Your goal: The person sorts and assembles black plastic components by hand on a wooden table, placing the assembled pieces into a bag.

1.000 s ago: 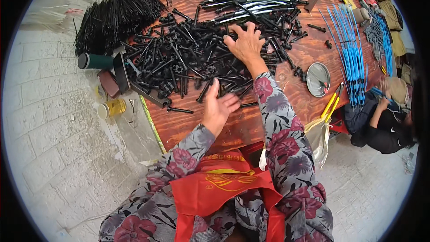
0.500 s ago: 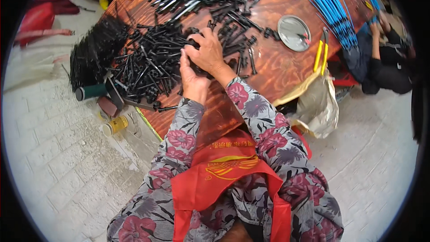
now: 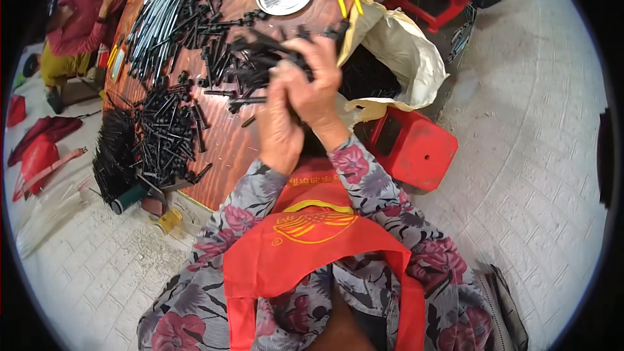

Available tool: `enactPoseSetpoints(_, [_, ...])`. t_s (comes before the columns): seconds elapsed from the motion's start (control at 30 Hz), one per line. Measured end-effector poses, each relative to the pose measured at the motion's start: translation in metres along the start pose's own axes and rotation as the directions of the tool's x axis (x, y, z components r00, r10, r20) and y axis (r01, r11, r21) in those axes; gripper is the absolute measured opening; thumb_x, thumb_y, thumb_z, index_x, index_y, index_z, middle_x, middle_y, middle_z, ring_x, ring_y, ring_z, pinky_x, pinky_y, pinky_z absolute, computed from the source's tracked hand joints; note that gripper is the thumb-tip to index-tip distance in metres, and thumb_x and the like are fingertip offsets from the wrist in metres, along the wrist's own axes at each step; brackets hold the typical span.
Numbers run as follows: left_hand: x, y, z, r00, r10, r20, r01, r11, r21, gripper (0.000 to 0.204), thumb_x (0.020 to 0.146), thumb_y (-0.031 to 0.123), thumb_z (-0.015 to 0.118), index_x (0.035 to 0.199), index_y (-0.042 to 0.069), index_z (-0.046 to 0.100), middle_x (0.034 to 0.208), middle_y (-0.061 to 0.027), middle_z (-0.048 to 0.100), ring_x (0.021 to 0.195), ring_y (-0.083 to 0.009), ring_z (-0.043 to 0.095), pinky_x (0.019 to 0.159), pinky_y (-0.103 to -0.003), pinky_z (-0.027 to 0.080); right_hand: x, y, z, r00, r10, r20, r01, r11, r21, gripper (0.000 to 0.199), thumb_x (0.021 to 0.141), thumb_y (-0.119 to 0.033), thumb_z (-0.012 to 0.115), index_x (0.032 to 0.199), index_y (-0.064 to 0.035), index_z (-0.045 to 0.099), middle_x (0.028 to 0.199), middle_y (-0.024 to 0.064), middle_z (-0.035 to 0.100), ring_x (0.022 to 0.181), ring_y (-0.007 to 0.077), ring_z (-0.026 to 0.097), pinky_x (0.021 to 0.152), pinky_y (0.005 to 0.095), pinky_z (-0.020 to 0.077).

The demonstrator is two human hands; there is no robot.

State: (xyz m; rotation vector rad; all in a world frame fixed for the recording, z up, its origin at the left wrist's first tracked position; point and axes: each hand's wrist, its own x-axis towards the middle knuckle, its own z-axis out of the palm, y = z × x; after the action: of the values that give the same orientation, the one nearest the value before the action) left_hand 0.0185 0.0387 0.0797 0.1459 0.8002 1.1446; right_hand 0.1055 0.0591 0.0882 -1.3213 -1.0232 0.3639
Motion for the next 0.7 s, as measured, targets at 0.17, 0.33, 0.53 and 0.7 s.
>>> enactPoseSetpoints(0.17, [0.019,-0.091,0.04,0.999,-0.042,-0.021,0.047,0.899,0.436,0.026,0.086,0.015,0.072,0.108,0.005,0.065,0.101,0.0021,0.064,0.089,-0.0078,0.057,0.075,-0.027,0.049,-0.004,0.059,-0.081,0.897,0.318,-0.307,-0.289,0.948,0.135,0.019,0.082,-0.008,0.059,0.097,0.0,0.068,0.093,0.0082,0.063,0.085,0.0205,0.06,0.081,0.0319,0.0474])
enactPoseSetpoints(0.33, [0.095,-0.195,0.005,0.978,-0.188,-0.094,0.206,0.759,0.617,0.045,0.076,0.025,0.078,0.11,0.0,0.064,0.099,-0.0062,0.069,0.088,-0.0173,0.063,0.075,-0.032,0.051,-0.025,0.183,-0.138,0.569,0.779,-0.263,-0.478,0.574,0.664,0.026,0.084,-0.019,0.061,0.104,-0.0035,0.068,0.093,0.0069,0.068,0.082,0.0212,0.063,0.079,0.0316,0.0493])
enactPoseSetpoints(0.53, [0.129,-0.187,-0.05,0.96,-0.147,-0.238,0.278,0.603,0.748,0.052,0.081,0.015,0.074,0.128,0.0,0.056,0.104,-0.0087,0.067,0.087,-0.0172,0.064,0.075,-0.034,0.053,-0.019,0.158,-0.135,0.23,0.972,-0.042,-0.833,0.219,0.507,0.032,0.084,-0.029,0.064,0.111,-0.0115,0.066,0.105,0.0061,0.064,0.088,0.0216,0.063,0.076,0.0341,0.0517])
enactPoseSetpoints(0.7, [0.093,-0.08,-0.058,0.968,-0.21,0.137,-0.1,0.174,0.98,0.044,0.074,0.018,0.072,0.112,-0.001,0.065,0.102,-0.0206,0.069,0.092,-0.0288,0.068,0.078,-0.037,0.052,-0.024,0.161,-0.087,0.829,0.541,0.141,-0.492,0.826,-0.274,0.033,0.078,-0.009,0.065,0.112,-0.008,0.064,0.119,0.0075,0.056,0.091,0.0239,0.062,0.062,0.0334,0.0523])
